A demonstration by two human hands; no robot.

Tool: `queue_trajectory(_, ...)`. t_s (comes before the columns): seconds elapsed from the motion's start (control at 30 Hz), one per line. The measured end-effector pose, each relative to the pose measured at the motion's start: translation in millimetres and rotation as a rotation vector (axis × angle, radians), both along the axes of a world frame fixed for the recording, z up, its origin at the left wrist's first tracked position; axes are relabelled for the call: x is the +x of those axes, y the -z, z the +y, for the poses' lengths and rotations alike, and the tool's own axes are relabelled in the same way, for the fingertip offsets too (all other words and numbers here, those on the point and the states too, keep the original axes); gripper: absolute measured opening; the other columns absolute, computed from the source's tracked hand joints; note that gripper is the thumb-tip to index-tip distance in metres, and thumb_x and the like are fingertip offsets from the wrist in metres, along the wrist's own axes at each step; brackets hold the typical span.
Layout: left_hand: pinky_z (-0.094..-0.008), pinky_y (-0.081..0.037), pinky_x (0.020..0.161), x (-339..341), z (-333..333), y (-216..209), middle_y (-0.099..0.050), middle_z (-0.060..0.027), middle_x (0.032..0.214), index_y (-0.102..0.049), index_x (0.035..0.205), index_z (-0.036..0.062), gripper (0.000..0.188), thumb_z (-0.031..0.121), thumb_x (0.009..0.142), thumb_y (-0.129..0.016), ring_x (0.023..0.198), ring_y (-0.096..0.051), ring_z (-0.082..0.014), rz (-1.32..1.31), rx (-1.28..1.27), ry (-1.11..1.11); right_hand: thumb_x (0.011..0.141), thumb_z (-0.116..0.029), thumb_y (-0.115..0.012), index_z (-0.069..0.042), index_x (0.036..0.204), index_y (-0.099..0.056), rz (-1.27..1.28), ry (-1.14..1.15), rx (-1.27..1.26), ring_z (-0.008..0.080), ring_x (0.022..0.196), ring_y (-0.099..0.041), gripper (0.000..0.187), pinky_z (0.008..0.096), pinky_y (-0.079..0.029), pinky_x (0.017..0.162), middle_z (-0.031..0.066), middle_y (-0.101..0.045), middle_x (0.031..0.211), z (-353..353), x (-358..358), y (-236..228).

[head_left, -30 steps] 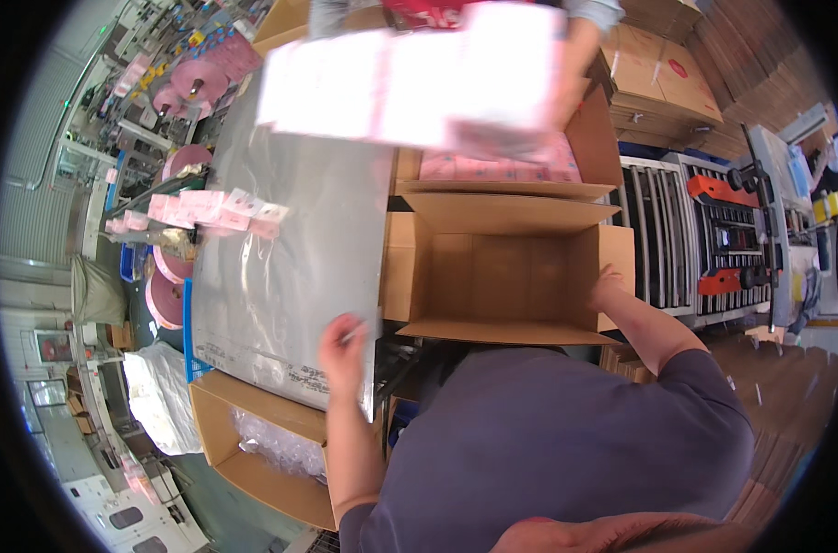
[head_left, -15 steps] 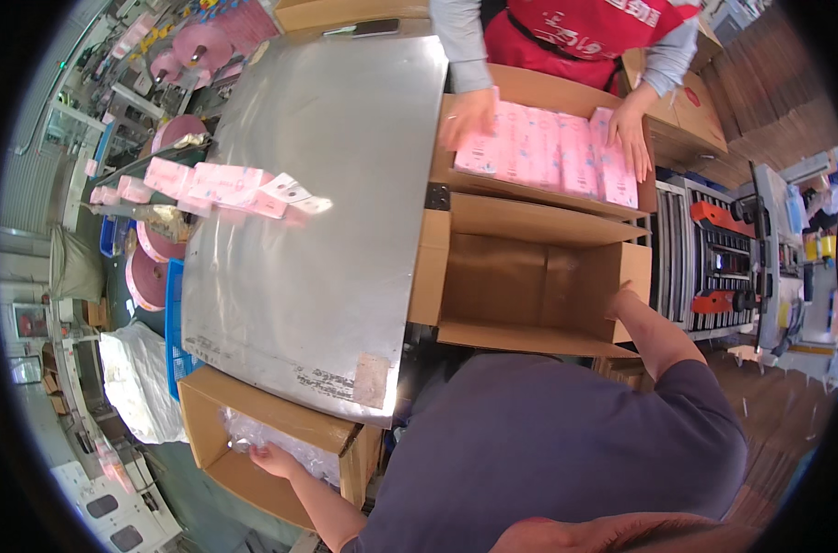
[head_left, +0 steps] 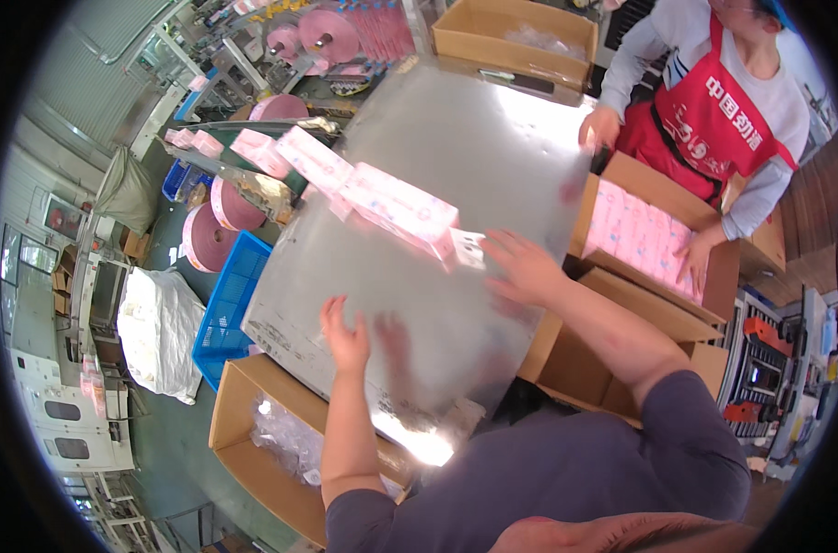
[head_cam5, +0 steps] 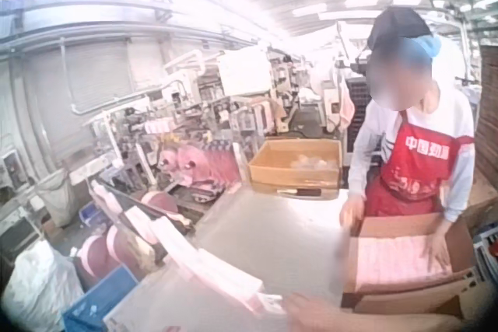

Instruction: The person organizes pink-packaged items on a worktable and packs them into cardboard boxes, then slides the filled boxes onto a conveyor system.

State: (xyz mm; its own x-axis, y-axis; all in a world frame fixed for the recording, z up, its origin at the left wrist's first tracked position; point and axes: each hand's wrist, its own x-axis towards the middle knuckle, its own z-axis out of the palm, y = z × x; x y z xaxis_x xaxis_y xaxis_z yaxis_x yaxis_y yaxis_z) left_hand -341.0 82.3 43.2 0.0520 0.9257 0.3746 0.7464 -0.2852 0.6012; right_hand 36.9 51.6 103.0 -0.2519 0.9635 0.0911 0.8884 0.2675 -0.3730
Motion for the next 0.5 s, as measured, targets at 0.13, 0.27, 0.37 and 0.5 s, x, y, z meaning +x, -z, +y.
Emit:
queue_trajectory(0.13, -0.0488, -0.038, 0.106, 73.1, 84.6, -30.8, -0.043, -0.0212, 0.140, -0.052, 0.135, 0.0093, 0.052, 0.013, 0.085, -0.066, 0.129, -0.044, -0.0403, -0.051, -0.027, 0.152, 0.083, -0.041, -0.067, -0.022, 0.151, -0.035, -0.118, 0.040, 0.158, 0.0458, 0.136, -0.036, 0.077, 0.0512, -0.035, 0.110, 0.0189, -0.026, 0.157, 117.1, -64.2, -4.9)
queue_trajectory(0.27, -0.0612, -0.026, 0.111, 90.5, 159.5, -35.1, -0.032, -0.0182, 0.150, -0.048, 0.142, 0.0181, 0.054, 0.029, 0.090, -0.062, 0.141, -0.028, -0.0419, 0.066, -0.129, 0.154, 0.083, -0.043, -0.066, -0.023, 0.153, -0.029, -0.091, 0.031, -0.035, 0.0472, 0.127, -0.043, 0.081, 0.0515, -0.038, 0.107, 0.0239, -0.023, 0.157, 119.1, -63.8, 33.5)
queue_trajectory(0.37, -0.0684, -0.018, 0.111, 100.7, 205.7, -45.0, -0.026, -0.0154, 0.156, -0.047, 0.144, 0.0243, 0.059, 0.047, 0.091, -0.059, 0.146, -0.017, -0.0435, 0.241, -0.219, 0.075, 0.084, -0.042, -0.063, -0.019, 0.155, -0.024, -0.166, 0.169, -0.065, 0.0448, 0.120, -0.049, 0.084, 0.0520, -0.042, 0.103, 0.0259, -0.025, 0.155, 47.2, -52.8, 26.3)
queue_trajectory(0.5, -0.0723, -0.014, 0.110, 117.9, 246.1, -43.8, -0.012, -0.0157, 0.162, -0.047, 0.144, 0.0285, 0.068, 0.062, 0.087, -0.059, 0.147, -0.004, -0.0491, 0.368, -0.305, 0.134, 0.087, -0.043, -0.060, -0.018, 0.155, -0.024, -0.167, 0.428, -0.272, 0.0453, 0.127, -0.044, 0.081, 0.0527, -0.040, 0.104, 0.0244, -0.020, 0.157, 0.3, -30.3, 1.0)
